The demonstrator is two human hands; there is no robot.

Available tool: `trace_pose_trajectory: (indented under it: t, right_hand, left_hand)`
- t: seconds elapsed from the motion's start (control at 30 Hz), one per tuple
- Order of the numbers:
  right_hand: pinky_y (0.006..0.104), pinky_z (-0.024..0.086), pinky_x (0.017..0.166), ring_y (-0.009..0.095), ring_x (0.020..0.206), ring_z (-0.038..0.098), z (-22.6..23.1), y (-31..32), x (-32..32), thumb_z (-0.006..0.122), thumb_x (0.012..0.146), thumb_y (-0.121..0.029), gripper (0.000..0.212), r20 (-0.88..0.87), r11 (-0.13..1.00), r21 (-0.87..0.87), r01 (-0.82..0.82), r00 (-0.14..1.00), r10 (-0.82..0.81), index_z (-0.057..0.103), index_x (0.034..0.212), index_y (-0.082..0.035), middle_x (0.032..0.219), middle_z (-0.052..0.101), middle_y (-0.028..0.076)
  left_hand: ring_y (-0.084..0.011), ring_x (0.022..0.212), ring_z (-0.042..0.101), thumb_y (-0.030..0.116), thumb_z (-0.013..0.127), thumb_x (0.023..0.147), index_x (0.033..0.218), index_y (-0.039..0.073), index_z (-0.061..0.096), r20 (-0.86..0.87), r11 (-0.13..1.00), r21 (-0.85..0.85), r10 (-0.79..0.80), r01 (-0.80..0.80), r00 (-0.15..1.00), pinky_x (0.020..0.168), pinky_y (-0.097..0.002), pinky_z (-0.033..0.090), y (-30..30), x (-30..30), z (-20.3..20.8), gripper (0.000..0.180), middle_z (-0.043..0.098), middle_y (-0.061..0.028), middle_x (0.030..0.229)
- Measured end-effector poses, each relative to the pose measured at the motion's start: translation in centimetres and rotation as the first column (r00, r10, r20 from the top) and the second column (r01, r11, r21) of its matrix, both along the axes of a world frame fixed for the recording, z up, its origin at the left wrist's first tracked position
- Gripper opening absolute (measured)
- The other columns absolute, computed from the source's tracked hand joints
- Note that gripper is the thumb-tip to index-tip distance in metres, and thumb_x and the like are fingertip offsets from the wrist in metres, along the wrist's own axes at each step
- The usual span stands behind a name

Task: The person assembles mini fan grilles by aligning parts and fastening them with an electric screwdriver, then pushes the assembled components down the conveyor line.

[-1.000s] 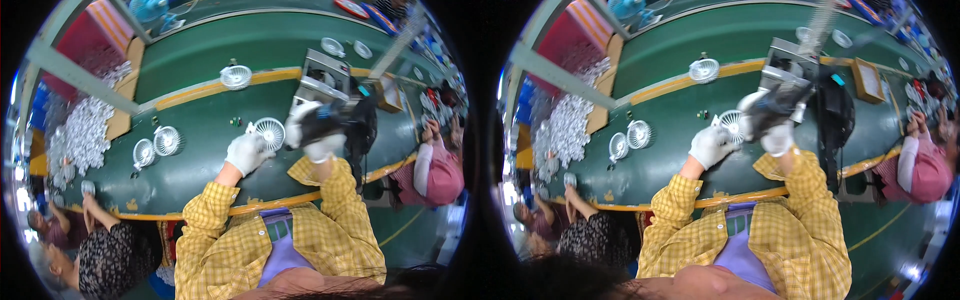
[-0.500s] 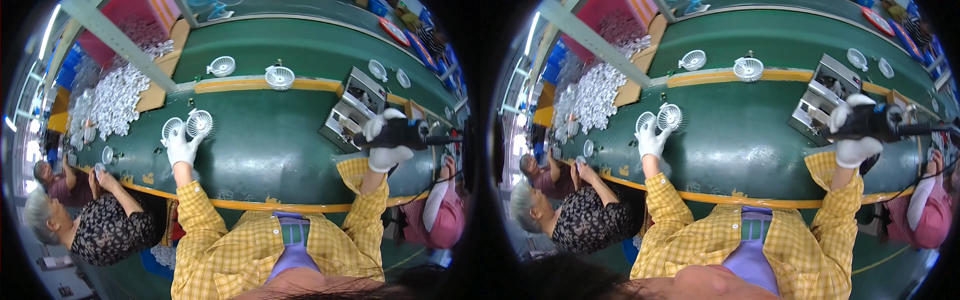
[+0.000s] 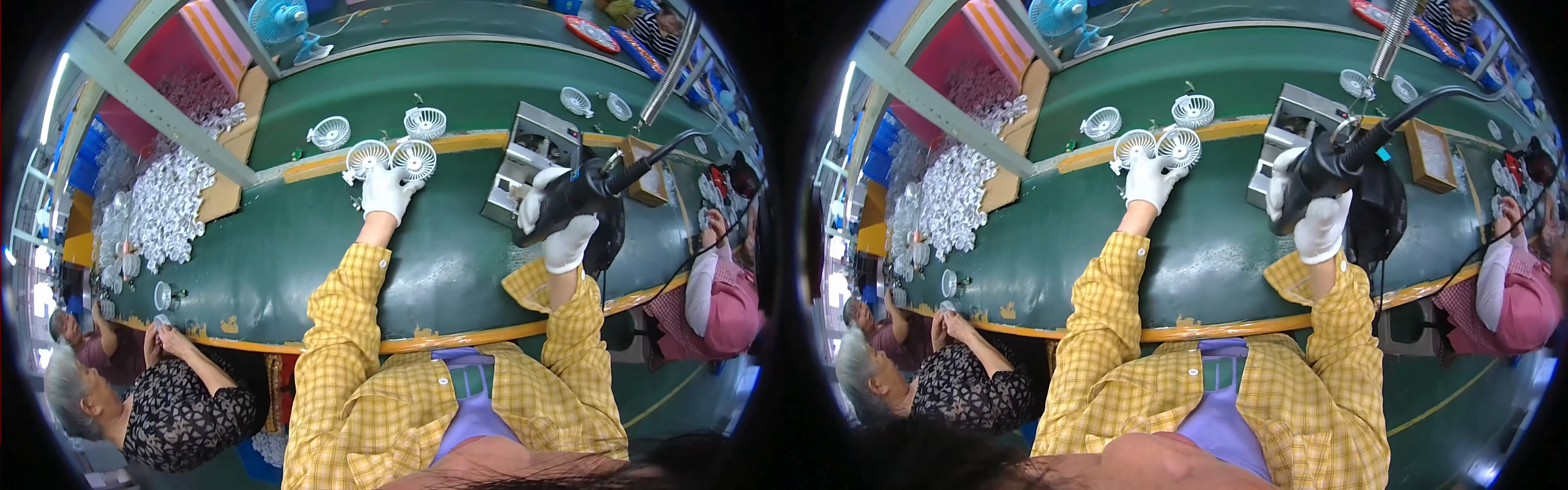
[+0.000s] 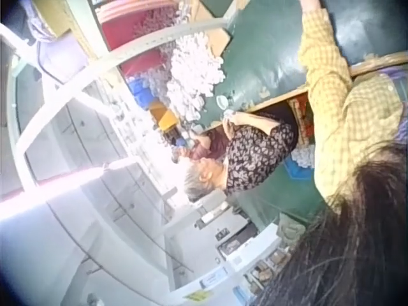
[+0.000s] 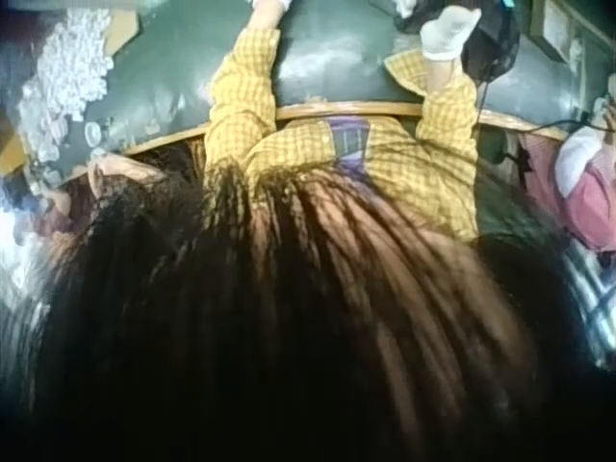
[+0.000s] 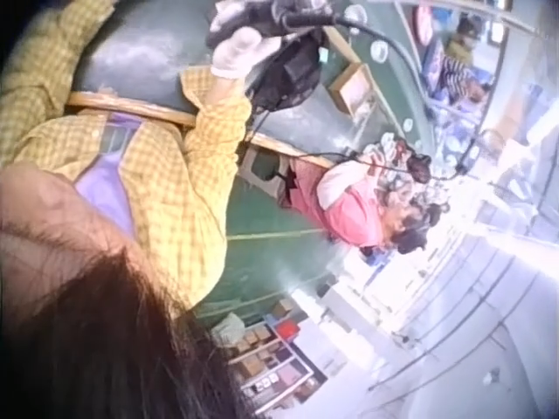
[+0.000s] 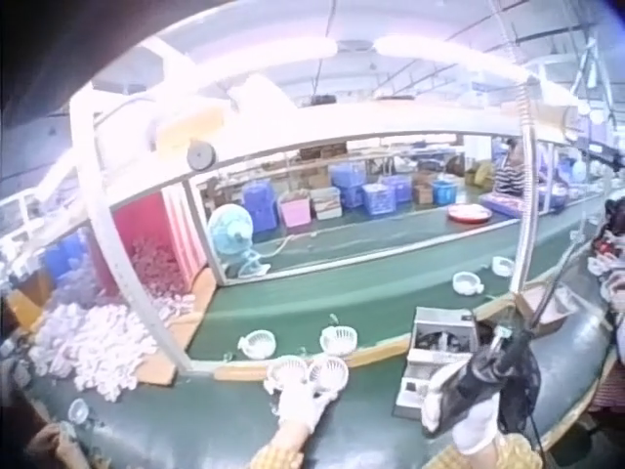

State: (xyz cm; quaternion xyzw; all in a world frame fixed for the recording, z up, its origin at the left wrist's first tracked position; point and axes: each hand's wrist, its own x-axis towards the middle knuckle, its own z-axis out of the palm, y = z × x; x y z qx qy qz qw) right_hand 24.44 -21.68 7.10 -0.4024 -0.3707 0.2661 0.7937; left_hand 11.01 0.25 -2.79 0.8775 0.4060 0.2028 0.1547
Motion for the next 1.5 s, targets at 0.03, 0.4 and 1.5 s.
trace_pose_trajectory:
  t: [0.03,0.4,1.5]
  right_hand:
    - [0.0237,0.041,0.045,0.013,0.053,0.052,0.6,-0.3,-0.2,0.063,0.058,-0.077,0.090,-0.051,0.999,-0.041,0.025,0.998,-0.027,0.052,0.101,0.001,0.063,0.054,0.006]
    - [0.0278,0.040,0.047,0.016,0.048,0.047,-2.6,0.2,-0.6,0.047,0.063,-0.084,0.089,-0.167,0.990,0.004,-0.144,0.976,0.142,0.048,0.102,-0.004,0.060,0.050,0.005]
    - [0.0230,0.040,0.048,0.012,0.053,0.051,-0.7,1.6,3.0,0.065,0.058,-0.074,0.089,0.078,0.993,0.056,0.106,0.991,-0.110,0.051,0.102,0.003,0.064,0.053,0.006]
  left_hand:
    - [-0.0332,0.094,0.055,0.039,0.074,0.066,0.084,0.009,0.070,0.032,0.999,0.005,-0.052,0.052,0.998,0.081,-0.0417,0.045,-0.3,0.1,-0.8,0.036,0.056,-0.0187,0.097]
    - [-0.0318,0.089,0.055,0.034,0.079,0.057,0.080,0.014,0.069,-0.045,0.883,-0.062,-0.468,0.466,0.882,0.075,-0.0424,0.045,-11.5,-2.4,2.1,0.032,0.053,-0.0130,0.096]
    - [-0.0293,0.100,0.050,0.041,0.076,0.056,0.078,0.015,0.071,-0.015,0.841,-0.155,-0.527,0.519,0.850,0.080,-0.0419,0.043,-13.1,-2.2,2.0,0.034,0.054,-0.0109,0.101]
